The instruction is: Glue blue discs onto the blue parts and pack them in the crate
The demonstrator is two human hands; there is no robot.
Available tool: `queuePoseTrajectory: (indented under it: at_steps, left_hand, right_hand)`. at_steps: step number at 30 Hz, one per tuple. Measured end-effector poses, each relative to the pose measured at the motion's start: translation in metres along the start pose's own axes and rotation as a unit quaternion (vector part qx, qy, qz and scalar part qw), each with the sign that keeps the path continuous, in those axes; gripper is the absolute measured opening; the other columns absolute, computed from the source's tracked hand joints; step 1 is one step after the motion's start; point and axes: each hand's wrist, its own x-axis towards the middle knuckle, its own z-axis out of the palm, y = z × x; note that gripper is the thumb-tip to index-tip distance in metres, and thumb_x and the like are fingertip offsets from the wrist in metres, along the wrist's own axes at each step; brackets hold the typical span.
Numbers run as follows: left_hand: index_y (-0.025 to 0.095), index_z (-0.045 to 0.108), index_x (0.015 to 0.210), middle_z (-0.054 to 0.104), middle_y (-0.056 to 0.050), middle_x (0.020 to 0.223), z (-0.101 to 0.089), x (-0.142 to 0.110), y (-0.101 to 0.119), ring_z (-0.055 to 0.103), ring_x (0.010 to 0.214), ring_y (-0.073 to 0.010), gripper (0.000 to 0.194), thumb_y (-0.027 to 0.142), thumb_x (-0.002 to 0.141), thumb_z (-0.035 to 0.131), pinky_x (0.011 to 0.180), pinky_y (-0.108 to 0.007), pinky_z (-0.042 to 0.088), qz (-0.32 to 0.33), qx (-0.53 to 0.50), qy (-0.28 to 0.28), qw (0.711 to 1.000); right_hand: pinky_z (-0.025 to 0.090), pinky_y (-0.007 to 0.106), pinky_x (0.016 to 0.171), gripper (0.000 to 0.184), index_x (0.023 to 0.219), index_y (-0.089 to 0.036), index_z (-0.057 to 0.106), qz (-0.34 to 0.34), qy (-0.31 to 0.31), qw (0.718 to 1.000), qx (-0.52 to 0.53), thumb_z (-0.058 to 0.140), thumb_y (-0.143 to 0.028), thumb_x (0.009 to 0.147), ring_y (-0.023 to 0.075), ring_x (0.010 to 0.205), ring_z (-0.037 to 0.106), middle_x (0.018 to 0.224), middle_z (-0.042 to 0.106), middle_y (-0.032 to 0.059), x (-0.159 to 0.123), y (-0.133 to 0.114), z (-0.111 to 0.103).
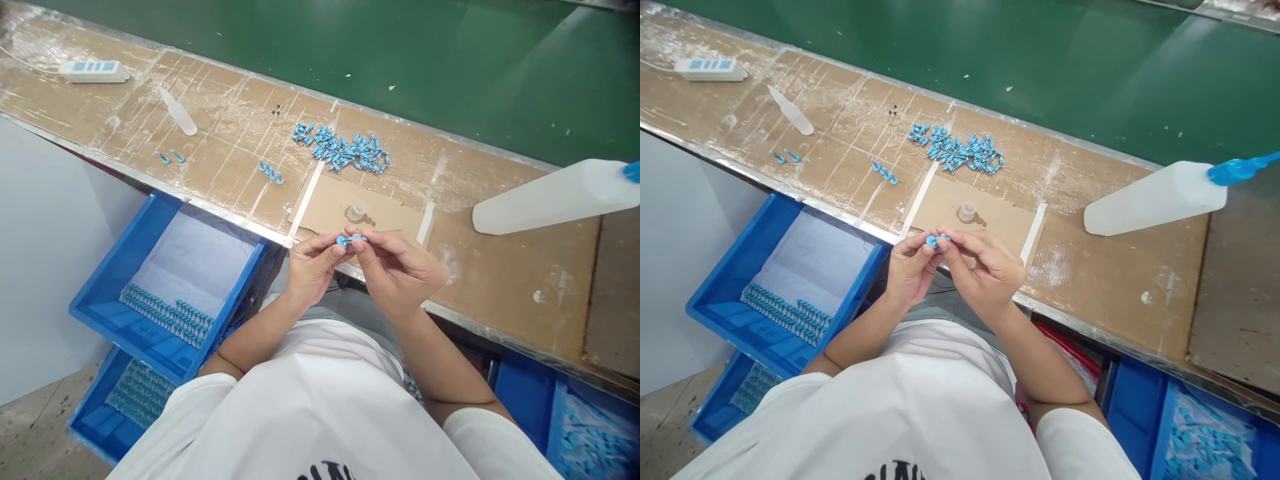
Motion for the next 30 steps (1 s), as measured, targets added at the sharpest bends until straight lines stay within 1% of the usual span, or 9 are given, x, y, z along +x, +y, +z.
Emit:
queuePoseTrajectory:
  at_steps: [3, 7, 10, 14, 17, 21, 23, 25, 30]
  left_hand:
    - [0.025, 0.079, 0.079, 0.078, 0.0, 0.085, 0.001, 0.0, 0.0, 0.074, 0.078, -0.015, 0.026, 0.028, 0.056, 0.091, 0.082, -0.03, 0.061, 0.01, -0.007, -0.003, 1.0]
    - [0.025, 0.079, 0.076, 0.078, 0.001, 0.081, 0.002, -0.001, 0.001, 0.074, 0.076, -0.0155, 0.028, 0.028, 0.052, 0.093, 0.085, -0.034, 0.06, 0.011, -0.005, 0.011, 1.0]
    - [0.025, 0.079, 0.075, 0.078, 0.001, 0.082, 0.001, -0.001, 0.001, 0.073, 0.077, -0.0149, 0.029, 0.028, 0.05, 0.093, 0.086, -0.035, 0.059, 0.027, 0.003, 0.019, 0.999]
    - [0.026, 0.08, 0.074, 0.077, 0.0, 0.083, -0.001, -0.002, 0.002, 0.072, 0.081, -0.0147, 0.028, 0.029, 0.05, 0.093, 0.087, -0.033, 0.057, 0.066, 0.04, 0.021, 0.997]
    - [0.028, 0.08, 0.077, 0.076, 0.0, 0.083, -0.003, -0.003, 0.002, 0.07, 0.082, -0.0143, 0.024, 0.029, 0.056, 0.091, 0.085, -0.032, 0.057, 0.104, 0.076, 0.006, 0.992]
    - [0.029, 0.081, 0.08, 0.074, 0.0, 0.083, -0.002, -0.004, 0.004, 0.069, 0.08, -0.0134, 0.021, 0.025, 0.061, 0.089, 0.082, -0.029, 0.055, 0.154, 0.101, -0.017, 0.983]
    - [0.028, 0.081, 0.08, 0.074, 0.0, 0.083, 0.0, -0.005, 0.006, 0.068, 0.08, -0.0137, 0.022, 0.025, 0.06, 0.089, 0.081, -0.029, 0.055, 0.158, 0.108, -0.012, 0.981]
    - [0.028, 0.081, 0.08, 0.073, 0.0, 0.082, 0.002, -0.006, 0.008, 0.068, 0.08, -0.0142, 0.023, 0.027, 0.058, 0.09, 0.081, -0.029, 0.055, 0.151, 0.117, -0.006, 0.982]
    - [0.028, 0.081, 0.081, 0.073, -0.002, 0.083, 0.003, -0.009, 0.007, 0.069, 0.085, -0.0167, 0.024, 0.028, 0.059, 0.089, 0.086, -0.031, 0.055, 0.151, 0.124, -0.011, 0.981]
  right_hand:
    - [0.063, 0.04, 0.076, 0.027, 0.102, -0.029, 0.074, 0.007, 0.006, 1.0, 0.007, 0.075, -0.015, 0.079, 0.0226, 0.087, 0.074, 0.096, 0.076, 0.0034, -0.003, 0.001, 0.001]
    - [0.064, 0.039, 0.074, 0.023, 0.101, -0.028, 0.074, 0.018, 0.0, 1.0, -0.005, 0.075, -0.019, 0.08, 0.0222, 0.086, 0.074, 0.095, 0.076, 0.0035, -0.004, 0.001, 0.0]
    - [0.064, 0.038, 0.074, 0.02, 0.1, -0.028, 0.074, 0.015, -0.01, 1.0, -0.018, 0.075, -0.021, 0.081, 0.0219, 0.085, 0.074, 0.094, 0.076, 0.0038, -0.002, 0.0, -0.001]
    - [0.063, 0.038, 0.075, 0.02, 0.099, -0.026, 0.074, 0.008, -0.031, 0.999, -0.022, 0.075, -0.021, 0.08, 0.0217, 0.084, 0.074, 0.094, 0.076, 0.0044, 0.002, 0.0, -0.002]
    - [0.064, 0.038, 0.074, 0.021, 0.098, -0.026, 0.074, 0.005, -0.045, 0.999, 0.006, 0.076, -0.019, 0.079, 0.0222, 0.084, 0.074, 0.094, 0.076, 0.0042, 0.005, 0.001, -0.005]
    - [0.063, 0.042, 0.081, 0.019, 0.097, -0.027, 0.074, -0.002, -0.067, 0.997, 0.027, 0.075, -0.02, 0.08, 0.0241, 0.09, 0.074, 0.094, 0.076, 0.0032, 0.008, 0.0, -0.009]
    - [0.062, 0.044, 0.085, 0.017, 0.097, -0.027, 0.073, 0.003, -0.066, 0.997, 0.027, 0.074, -0.022, 0.081, 0.0247, 0.092, 0.074, 0.094, 0.076, 0.0027, 0.009, 0.0, -0.01]
    - [0.062, 0.045, 0.085, 0.016, 0.096, -0.027, 0.073, 0.008, -0.059, 0.998, 0.027, 0.075, -0.023, 0.081, 0.025, 0.092, 0.074, 0.095, 0.077, 0.0029, 0.009, 0.0, -0.011]
    - [0.064, 0.042, 0.081, 0.023, 0.094, -0.027, 0.074, 0.001, -0.034, 0.998, 0.051, 0.081, -0.019, 0.073, 0.0245, 0.085, 0.075, 0.092, 0.077, 0.0024, 0.008, 0.003, -0.011]
